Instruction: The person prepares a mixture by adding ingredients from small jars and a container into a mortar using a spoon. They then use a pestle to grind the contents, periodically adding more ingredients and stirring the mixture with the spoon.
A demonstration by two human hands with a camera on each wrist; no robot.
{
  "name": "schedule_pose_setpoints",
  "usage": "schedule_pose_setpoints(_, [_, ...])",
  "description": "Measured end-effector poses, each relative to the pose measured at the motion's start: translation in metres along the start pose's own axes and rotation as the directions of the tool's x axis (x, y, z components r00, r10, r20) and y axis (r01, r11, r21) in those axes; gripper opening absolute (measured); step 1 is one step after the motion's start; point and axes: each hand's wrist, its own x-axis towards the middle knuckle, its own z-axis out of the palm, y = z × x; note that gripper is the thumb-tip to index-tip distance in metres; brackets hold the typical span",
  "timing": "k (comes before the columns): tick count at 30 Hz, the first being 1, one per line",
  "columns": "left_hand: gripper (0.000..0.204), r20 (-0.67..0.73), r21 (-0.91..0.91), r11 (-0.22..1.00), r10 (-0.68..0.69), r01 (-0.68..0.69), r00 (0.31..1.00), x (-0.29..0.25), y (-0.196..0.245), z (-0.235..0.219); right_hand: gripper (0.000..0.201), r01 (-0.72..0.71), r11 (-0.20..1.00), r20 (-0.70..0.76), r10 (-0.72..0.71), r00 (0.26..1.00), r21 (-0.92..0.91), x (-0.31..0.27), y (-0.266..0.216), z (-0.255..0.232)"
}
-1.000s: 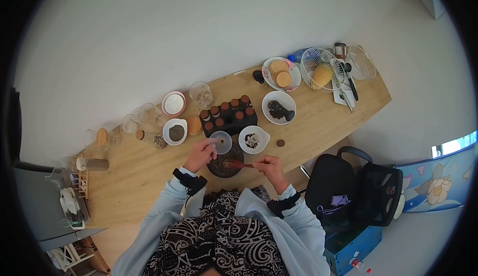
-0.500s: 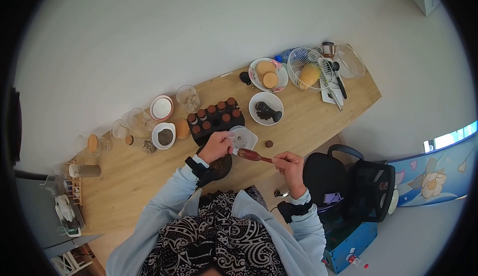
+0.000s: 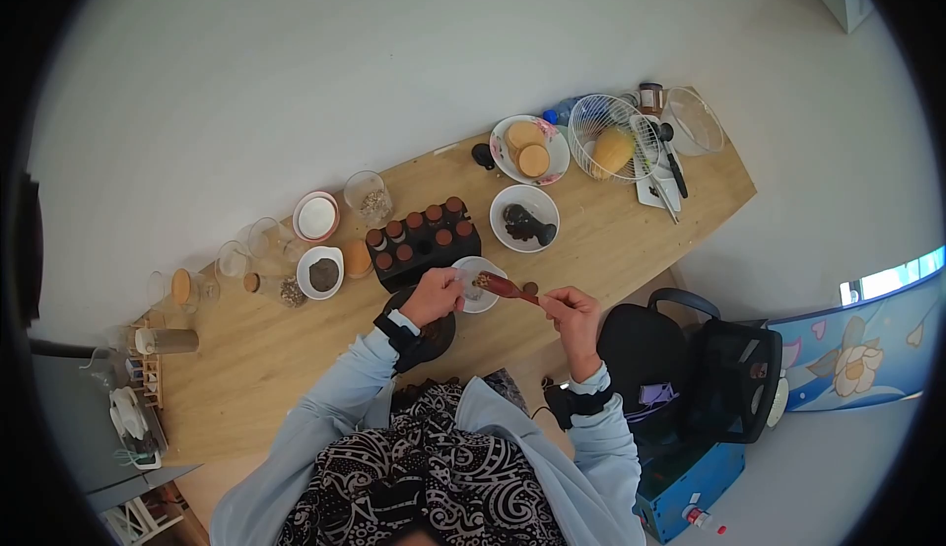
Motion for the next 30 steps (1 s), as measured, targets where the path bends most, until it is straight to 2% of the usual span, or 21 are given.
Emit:
schedule_pose_setpoints(2, [0.019, -0.007, 0.006, 0.999, 0.040, -0.040, 0.999, 0.000, 0.000, 0.000, 0.005, 0.075, 0.988, -0.012, -0.077, 0.997, -0.134, 0.000, -0.003, 0.005])
schedule_pose_setpoints(3, [0.019, -0.007, 0.006, 0.999, 0.038, -0.038, 0.999, 0.000, -0.001, 0.000, 0.005, 0.073, 0.988, -0.012, -0.075, 0.997, -0.134, 0.001, 0.001, 0.007])
schedule_pose_setpoints(5, [0.019, -0.007, 0.023, 0.999, 0.049, -0.048, 0.999, 0.002, -0.002, 0.000, 0.008, 0.360, 0.890, 0.042, -0.363, 0.931, -0.280, 0.005, 0.011, 0.010])
schedule_pose_setpoints(6, [0.019, -0.007, 0.023, 0.999, 0.048, -0.047, 0.999, 0.002, -0.001, -0.001, 0.008, 0.359, 0.890, 0.042, -0.362, 0.931, -0.279, 0.002, 0.007, 0.015])
schedule_pose_setpoints(8, [0.020, -0.008, 0.015, 0.999, 0.040, -0.040, 0.999, 0.001, 0.001, -0.001, 0.008, 0.598, 0.597, 0.173, -0.616, 0.769, -0.534, -0.005, -0.003, 0.022])
schedule_pose_setpoints(9, [0.020, -0.008, 0.014, 0.999, 0.038, -0.038, 0.999, 0.001, 0.001, -0.002, 0.008, 0.598, 0.598, 0.174, -0.614, 0.770, -0.534, -0.006, -0.005, 0.023])
schedule_pose_setpoints(11, [0.021, -0.010, 0.026, 0.997, 0.069, -0.069, 0.998, 0.001, 0.000, -0.002, 0.009, 0.736, 0.180, 0.419, -0.723, 0.549, -0.653, -0.006, -0.008, 0.024])
schedule_pose_setpoints(12, [0.021, -0.010, 0.025, 0.997, 0.068, -0.068, 0.998, 0.001, 0.000, -0.002, 0.009, 0.735, 0.181, 0.419, -0.723, 0.550, -0.653, -0.008, -0.009, 0.025])
schedule_pose_setpoints(14, [0.021, -0.010, 0.025, 0.997, 0.067, -0.066, 0.998, 0.001, -0.001, -0.003, 0.012, 0.747, 0.109, 0.458, -0.729, 0.509, -0.656, -0.010, -0.010, 0.026])
schedule_pose_setpoints(15, [0.021, -0.011, 0.025, 0.998, 0.066, -0.066, 0.998, 0.001, -0.001, -0.003, 0.012, 0.747, 0.109, 0.459, -0.729, 0.509, -0.656, -0.010, -0.011, 0.026])
schedule_pose_setpoints(17, [0.021, -0.017, 0.019, 0.998, 0.058, -0.057, 0.998, 0.000, 0.000, -0.002, 0.011, 0.741, 0.219, 0.376, -0.750, 0.544, -0.635, -0.011, -0.012, 0.026])
schedule_pose_setpoints(18, [0.021, -0.017, 0.018, 0.998, 0.057, -0.057, 0.998, -0.001, 0.001, -0.003, 0.011, 0.741, 0.219, 0.376, -0.750, 0.544, -0.634, -0.013, -0.013, 0.025])
schedule_pose_setpoints(20, [0.020, -0.009, 0.010, 1.000, 0.022, -0.022, 1.000, -0.002, 0.004, -0.003, 0.010, 0.685, 0.408, 0.246, -0.722, 0.646, -0.604, -0.015, -0.015, 0.025])
schedule_pose_setpoints(21, [0.020, -0.008, 0.011, 1.000, 0.023, -0.023, 1.000, -0.002, 0.004, -0.003, 0.010, 0.685, 0.408, 0.244, -0.723, 0.646, -0.604, -0.016, -0.014, 0.024])
schedule_pose_setpoints(23, [0.023, 0.009, 0.002, 1.000, 0.008, -0.008, 1.000, -0.003, 0.003, -0.005, 0.009, 0.631, 0.549, 0.141, -0.683, 0.717, -0.548, -0.018, -0.011, 0.022])
schedule_pose_setpoints(24, [0.023, 0.008, 0.004, 1.000, 0.008, -0.008, 1.000, -0.005, 0.006, -0.006, 0.009, 0.632, 0.550, 0.141, -0.683, 0.716, -0.546, -0.020, -0.012, 0.022])
schedule_pose_setpoints(26, [0.027, 0.020, -0.042, 0.998, -0.044, 0.044, 0.999, -0.009, 0.012, -0.008, 0.008, 0.541, 0.703, 0.070, -0.579, 0.812, -0.462, -0.026, -0.013, 0.021])
schedule_pose_setpoints(30, [0.028, -0.071, -0.046, 0.999, -0.007, 0.004, 0.997, -0.022, 0.000, -0.019, 0.008, 0.499, 0.768, 0.082, -0.512, 0.855, -0.401, -0.038, -0.008, 0.019])
